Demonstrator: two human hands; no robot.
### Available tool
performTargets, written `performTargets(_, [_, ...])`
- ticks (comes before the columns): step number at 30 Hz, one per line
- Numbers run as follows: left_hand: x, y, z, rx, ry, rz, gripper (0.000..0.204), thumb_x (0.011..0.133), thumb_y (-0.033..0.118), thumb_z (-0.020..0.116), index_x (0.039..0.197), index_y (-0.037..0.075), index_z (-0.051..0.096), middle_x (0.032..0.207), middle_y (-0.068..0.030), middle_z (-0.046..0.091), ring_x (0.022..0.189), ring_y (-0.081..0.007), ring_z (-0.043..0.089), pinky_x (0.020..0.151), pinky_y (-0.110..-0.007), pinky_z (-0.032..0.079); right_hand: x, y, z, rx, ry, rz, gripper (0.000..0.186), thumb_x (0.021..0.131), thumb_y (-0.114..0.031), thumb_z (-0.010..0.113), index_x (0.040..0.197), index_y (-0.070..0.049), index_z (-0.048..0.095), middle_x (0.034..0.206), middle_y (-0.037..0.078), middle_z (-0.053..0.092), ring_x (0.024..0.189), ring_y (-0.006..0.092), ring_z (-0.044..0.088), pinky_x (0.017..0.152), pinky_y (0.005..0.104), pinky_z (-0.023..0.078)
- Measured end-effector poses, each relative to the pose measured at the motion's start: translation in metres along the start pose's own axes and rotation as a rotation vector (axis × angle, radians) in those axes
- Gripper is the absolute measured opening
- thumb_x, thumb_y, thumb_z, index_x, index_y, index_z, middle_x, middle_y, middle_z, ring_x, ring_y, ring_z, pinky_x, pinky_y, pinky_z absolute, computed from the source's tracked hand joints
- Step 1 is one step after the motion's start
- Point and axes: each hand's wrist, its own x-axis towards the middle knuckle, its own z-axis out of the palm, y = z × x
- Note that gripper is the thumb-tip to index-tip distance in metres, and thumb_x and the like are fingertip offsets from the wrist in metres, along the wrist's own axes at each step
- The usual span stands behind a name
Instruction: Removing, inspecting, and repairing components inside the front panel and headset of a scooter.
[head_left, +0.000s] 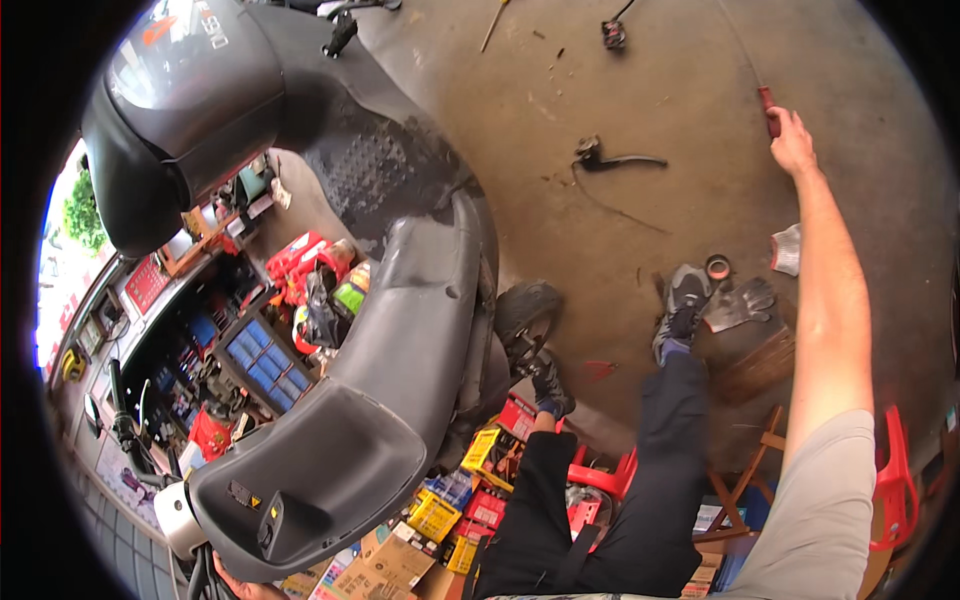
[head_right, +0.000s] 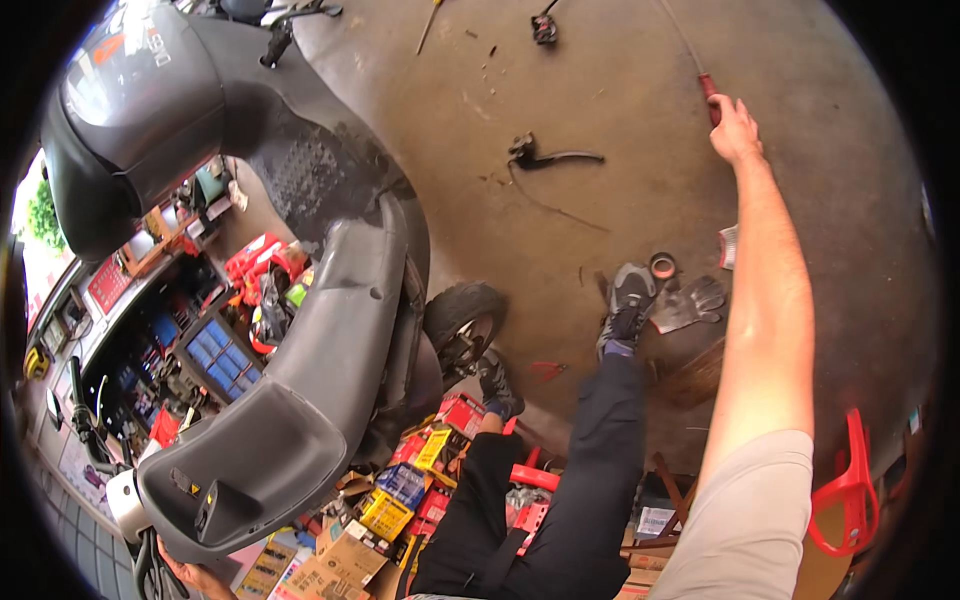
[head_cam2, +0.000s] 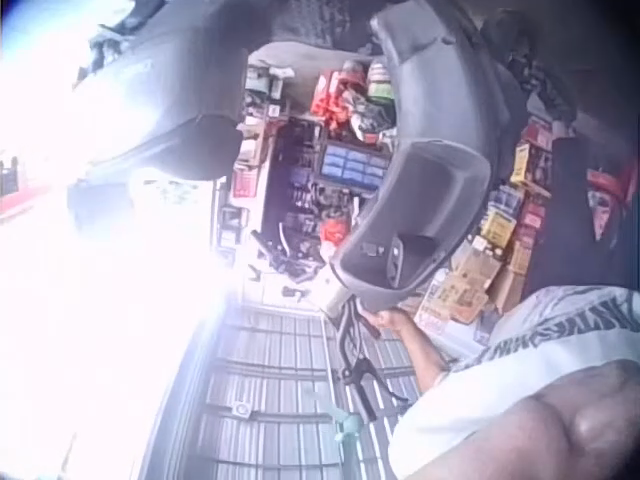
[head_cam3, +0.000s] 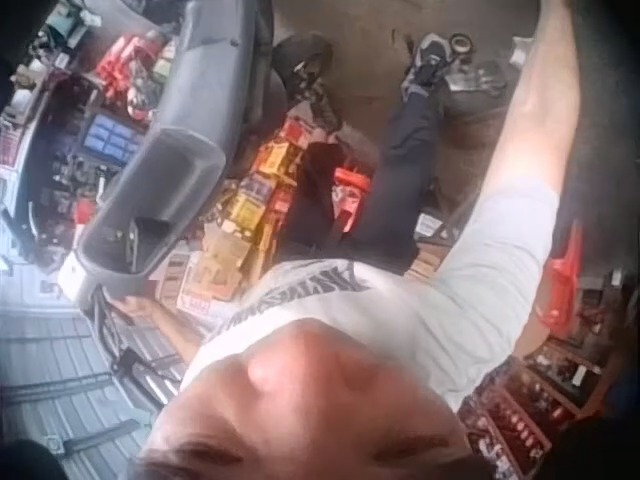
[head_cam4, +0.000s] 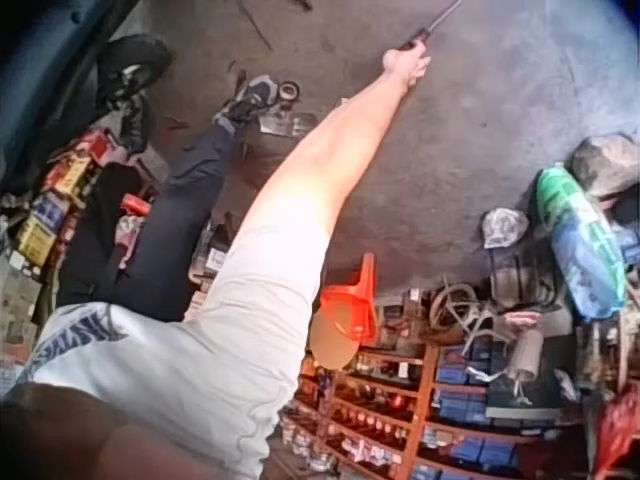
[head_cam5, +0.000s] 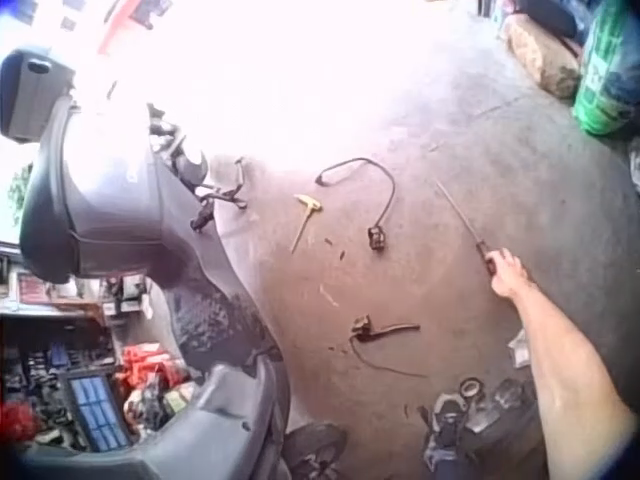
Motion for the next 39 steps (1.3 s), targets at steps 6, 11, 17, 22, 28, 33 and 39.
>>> performTargets(6, [-0.004, 0.030, 0.007, 0.077, -0.004, 0.023, 0.041, 0.099, 0.020, 0.048, 0.134, 0.001, 0.044, 0.126, -0.0092, 0.053, 0.112, -0.0189, 0.052, 0.098, -0.031, 0.039, -0.098, -0.031, 0.030, -0.004, -0.277, -0.091, 0.041, 0.085, -0.008, 0.050, 0.121, -0.024, 0.056, 0.124, 0.014, 0.049, 0.111, 0.0382, 0.054, 0.093, 0.0504, 0.047])
performTargets(11, [-0.002, 0.044, 0.027, 0.172, -0.013, 0.077, 0.028, 0.098, 0.009, 0.043, 0.122, -0.003, 0.053, 0.118, -0.0078, 0.056, 0.109, -0.0183, 0.052, 0.098, -0.031, 0.038, -0.223, -0.045, 0.015, 0.314, -0.187, -0.029, 0.023, 0.081, -0.011, 0.064, 0.104, -0.016, 0.063, 0.105, 0.018, 0.053, 0.097, 0.0386, 0.059, 0.080, 0.0490, 0.050])
performTargets(17, [0.003, 0.053, 0.032, 0.217, -0.050, 0.140, 0.025, 0.098, 0.008, 0.044, 0.117, -0.001, 0.056, 0.113, -0.0071, 0.058, 0.107, -0.0184, 0.053, 0.097, -0.032, 0.039, -0.362, -0.044, -0.030, 0.719, -0.025, 0.115, 0.016, 0.081, -0.012, 0.066, 0.090, -0.006, 0.054, 0.078, 0.011, 0.054, 0.079, 0.0279, 0.055, 0.072, 0.0413, 0.044])
performTargets(22, [0.001, 0.074, 0.032, 0.272, -0.100, 0.142, 0.030, 0.090, -0.002, 0.048, 0.117, 0.004, 0.059, 0.107, -0.0106, 0.059, 0.102, -0.0222, 0.056, 0.092, -0.033, 0.042, -0.469, -0.032, -0.085, 1.293, -0.267, 0.466, 0.004, 0.094, -0.012, 0.055, 0.094, -0.010, 0.052, 0.076, -0.002, 0.051, 0.057, 0.0059, 0.052, 0.048, 0.0206, 0.045])
performTargets(28, [0.001, 0.059, 0.031, 0.089, -0.099, 0.383, 0.034, 0.092, 0.003, 0.050, 0.125, 0.006, 0.056, 0.118, -0.0144, 0.055, 0.115, -0.0293, 0.050, 0.101, -0.037, 0.036, -0.558, -0.032, -0.180, 1.359, -0.154, 0.473, 0.004, 0.093, -0.012, 0.054, 0.096, -0.010, 0.052, 0.076, -0.003, 0.053, 0.061, 0.0057, 0.055, 0.050, 0.0206, 0.049])
performTargets(33, [-0.015, 0.028, 0.012, -0.118, -0.092, 0.544, 0.045, 0.091, 0.002, 0.048, 0.136, 0.008, 0.046, 0.133, -0.0172, 0.047, 0.129, -0.0334, 0.040, 0.109, -0.039, 0.029, -0.635, -0.076, -0.229, 1.474, -0.036, 0.448, 0.007, 0.094, -0.013, 0.053, 0.099, -0.009, 0.051, 0.077, 0.000, 0.053, 0.061, 0.0076, 0.055, 0.050, 0.0213, 0.049])
performTargets(39, [-0.054, -0.054, -0.012, -0.522, -0.136, 0.579, 0.038, 0.080, -0.004, 0.056, 0.118, 0.003, 0.058, 0.117, -0.0175, 0.058, 0.109, -0.0359, 0.057, 0.091, -0.040, 0.045, -0.763, -0.138, -0.240, 1.505, 0.017, 0.350, 0.023, 0.093, -0.013, 0.053, 0.116, -0.011, 0.049, 0.080, 0.001, 0.055, 0.062, 0.0088, 0.056, 0.050, 0.0223, 0.050])
